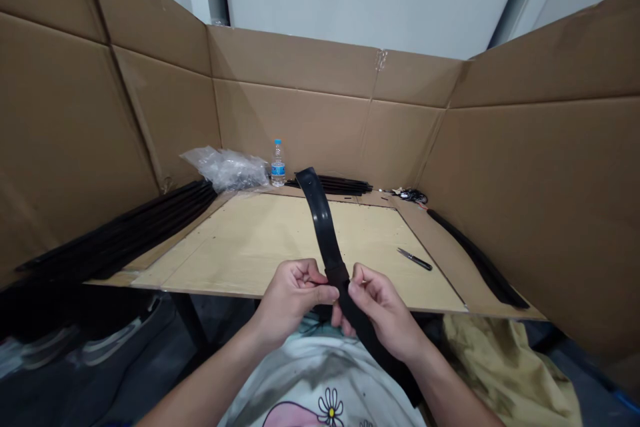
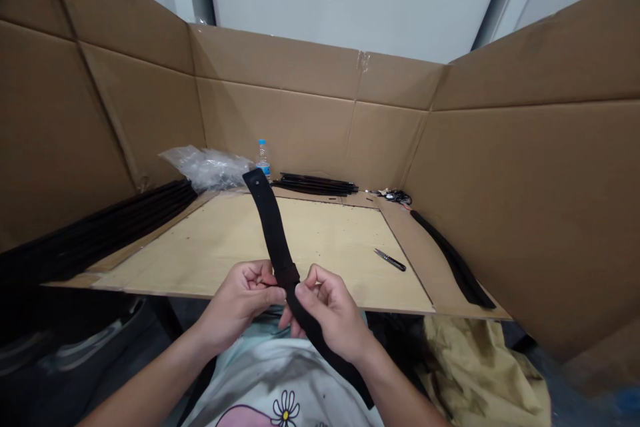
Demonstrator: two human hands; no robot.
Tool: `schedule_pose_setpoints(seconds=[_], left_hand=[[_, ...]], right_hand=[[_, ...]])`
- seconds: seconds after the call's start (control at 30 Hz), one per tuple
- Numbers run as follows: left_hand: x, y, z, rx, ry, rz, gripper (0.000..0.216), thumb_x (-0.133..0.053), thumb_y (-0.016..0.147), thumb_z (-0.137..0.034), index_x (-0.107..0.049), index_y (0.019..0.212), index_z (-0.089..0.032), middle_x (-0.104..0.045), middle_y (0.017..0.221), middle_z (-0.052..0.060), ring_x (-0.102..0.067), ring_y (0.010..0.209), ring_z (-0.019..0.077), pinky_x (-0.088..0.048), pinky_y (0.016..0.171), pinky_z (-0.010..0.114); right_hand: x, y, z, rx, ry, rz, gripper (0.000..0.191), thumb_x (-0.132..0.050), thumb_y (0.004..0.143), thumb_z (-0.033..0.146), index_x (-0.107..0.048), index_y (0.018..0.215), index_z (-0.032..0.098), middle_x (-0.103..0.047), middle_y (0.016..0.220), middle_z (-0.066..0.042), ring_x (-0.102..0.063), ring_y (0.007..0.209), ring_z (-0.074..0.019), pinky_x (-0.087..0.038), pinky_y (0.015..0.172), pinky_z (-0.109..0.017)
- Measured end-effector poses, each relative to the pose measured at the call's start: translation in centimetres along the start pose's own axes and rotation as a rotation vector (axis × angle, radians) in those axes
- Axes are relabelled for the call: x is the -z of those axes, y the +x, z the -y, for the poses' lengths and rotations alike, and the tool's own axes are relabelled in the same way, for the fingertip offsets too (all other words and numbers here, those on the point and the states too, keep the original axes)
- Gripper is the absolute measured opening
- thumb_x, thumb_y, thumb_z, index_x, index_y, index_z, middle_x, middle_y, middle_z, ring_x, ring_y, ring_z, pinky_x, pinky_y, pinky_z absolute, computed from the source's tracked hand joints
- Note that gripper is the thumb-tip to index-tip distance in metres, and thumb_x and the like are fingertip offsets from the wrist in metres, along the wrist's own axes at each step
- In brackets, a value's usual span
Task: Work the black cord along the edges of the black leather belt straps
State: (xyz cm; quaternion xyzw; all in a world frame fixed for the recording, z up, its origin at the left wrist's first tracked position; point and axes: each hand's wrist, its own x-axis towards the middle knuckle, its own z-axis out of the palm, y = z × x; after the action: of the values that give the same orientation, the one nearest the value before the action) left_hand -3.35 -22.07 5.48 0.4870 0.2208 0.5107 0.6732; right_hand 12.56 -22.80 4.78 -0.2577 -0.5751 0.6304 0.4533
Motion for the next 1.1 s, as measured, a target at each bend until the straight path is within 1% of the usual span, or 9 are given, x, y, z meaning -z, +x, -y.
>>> schedule_pose_setpoints(seconds=[0.23,0.37,0.53,0.63,0.77,0.83,0.93,1.0,1.1], left_hand=[[-0.3,0.2,0.3,0.001,-0.011,-0.052,0.036,-0.081,0.061,-0.021,-0.046,0.061,-0.016,-0.057,0.047,-0.006,-0.047,0.037,0.0048,-0.029,0.038,0.015],[0.3,0.5,0.6,-0.013,0.038,-0.127,0.038,-0.081,0.062,-0.028,-0.045,0.061,-0.017,-0.057,0.047,-0.005,-0.05,0.041,0.0066,-0.028,0.039,0.016],[0.8,0.7,0.5,-0.069,0.129,-0.244,0.039,-0.082,0.059,-0.028,-0.045,0.059,-0.016,-0.06,0.05,-0.003,-0.056,0.045,0.0092,-0.041,0.045,0.018],[0.5,0.6,0.3,-0.062,0.161,-0.236,0.039,-0.086,0.048,-0.02,-0.049,0.059,-0.016,-0.061,0.051,-0.004,-0.057,0.045,0.0115,-0.046,0.047,0.021],[-0.1,0.3,0.0,-0.055,0.158,-0.234,0.032,-0.086,0.043,-0.013,-0.06,0.062,-0.012,-0.064,0.054,-0.002,-0.057,0.047,0.0101,-0.045,0.047,0.019],[-0.2,0.2,-0.1,-0.037,0.103,-0.164,0.029,-0.085,0.046,-0.014,-0.063,0.063,-0.011,-0.068,0.06,0.001,-0.062,0.053,0.0128,-0.049,0.051,0.021],[-0.3,0.0,0.0,-0.014,0.054,-0.065,0.025,-0.083,0.054,-0.018,-0.062,0.065,-0.011,-0.068,0.059,0.003,-0.062,0.049,0.0137,-0.049,0.05,0.024],[-0.3,0.0,0.2,-0.007,0.039,-0.036,0.024,-0.082,0.058,-0.021,-0.061,0.063,-0.011,-0.066,0.055,0.002,-0.059,0.044,0.0129,-0.047,0.046,0.024],[-0.1,0.1,0.5,-0.005,0.02,-0.037,0.026,-0.082,0.059,-0.022,-0.058,0.062,-0.013,-0.064,0.053,0.001,-0.06,0.043,0.0144,-0.047,0.047,0.025]], right_hand=[[-0.2,0.0,-0.2,-0.025,-0.038,-0.146,0.04,-0.059,0.085,0.049,-0.04,0.067,0.019,-0.064,0.053,0.001,-0.052,0.038,-0.0068,-0.038,0.038,-0.015],[-0.1,0.1,-0.4,0.019,0.004,-0.131,0.036,-0.06,0.086,0.046,-0.043,0.069,0.019,-0.068,0.062,-0.002,-0.057,0.048,-0.009,-0.044,0.049,-0.019],[0.2,0.5,-0.8,0.057,0.082,-0.091,0.024,-0.07,0.08,0.037,-0.056,0.081,0.017,-0.068,0.073,-0.003,-0.059,0.061,-0.0102,-0.047,0.058,-0.022],[0.3,0.7,-0.8,0.07,0.058,-0.064,0.033,-0.075,0.075,0.035,-0.064,0.1,0.016,-0.064,0.076,-0.001,-0.056,0.059,-0.0089,-0.047,0.054,-0.021],[0.4,0.7,-0.4,0.04,-0.042,0.002,0.029,-0.077,0.072,0.035,-0.068,0.089,0.013,-0.063,0.071,-0.001,-0.052,0.052,-0.007,-0.045,0.049,-0.02],[0.4,0.6,-0.2,0.025,-0.038,0.029,0.029,-0.078,0.07,0.034,-0.064,0.083,0.013,-0.062,0.066,0.001,-0.053,0.049,-0.0068,-0.047,0.046,-0.019],[0.2,0.4,0.0,-0.019,0.018,0.044,0.035,-0.079,0.07,0.034,-0.049,0.076,0.017,-0.066,0.063,0.001,-0.06,0.046,-0.0101,-0.05,0.043,-0.02],[0.1,0.3,0.0,-0.035,0.038,0.036,0.041,-0.078,0.071,0.033,-0.039,0.075,0.021,-0.069,0.063,-0.001,-0.061,0.043,-0.0107,-0.047,0.039,-0.018],[0.0,0.1,-0.2,0.009,0.069,0.02,0.039,-0.071,0.078,0.038,-0.035,0.076,0.022,-0.07,0.062,-0.002,-0.054,0.036,-0.0066,-0.038,0.035,-0.013]])
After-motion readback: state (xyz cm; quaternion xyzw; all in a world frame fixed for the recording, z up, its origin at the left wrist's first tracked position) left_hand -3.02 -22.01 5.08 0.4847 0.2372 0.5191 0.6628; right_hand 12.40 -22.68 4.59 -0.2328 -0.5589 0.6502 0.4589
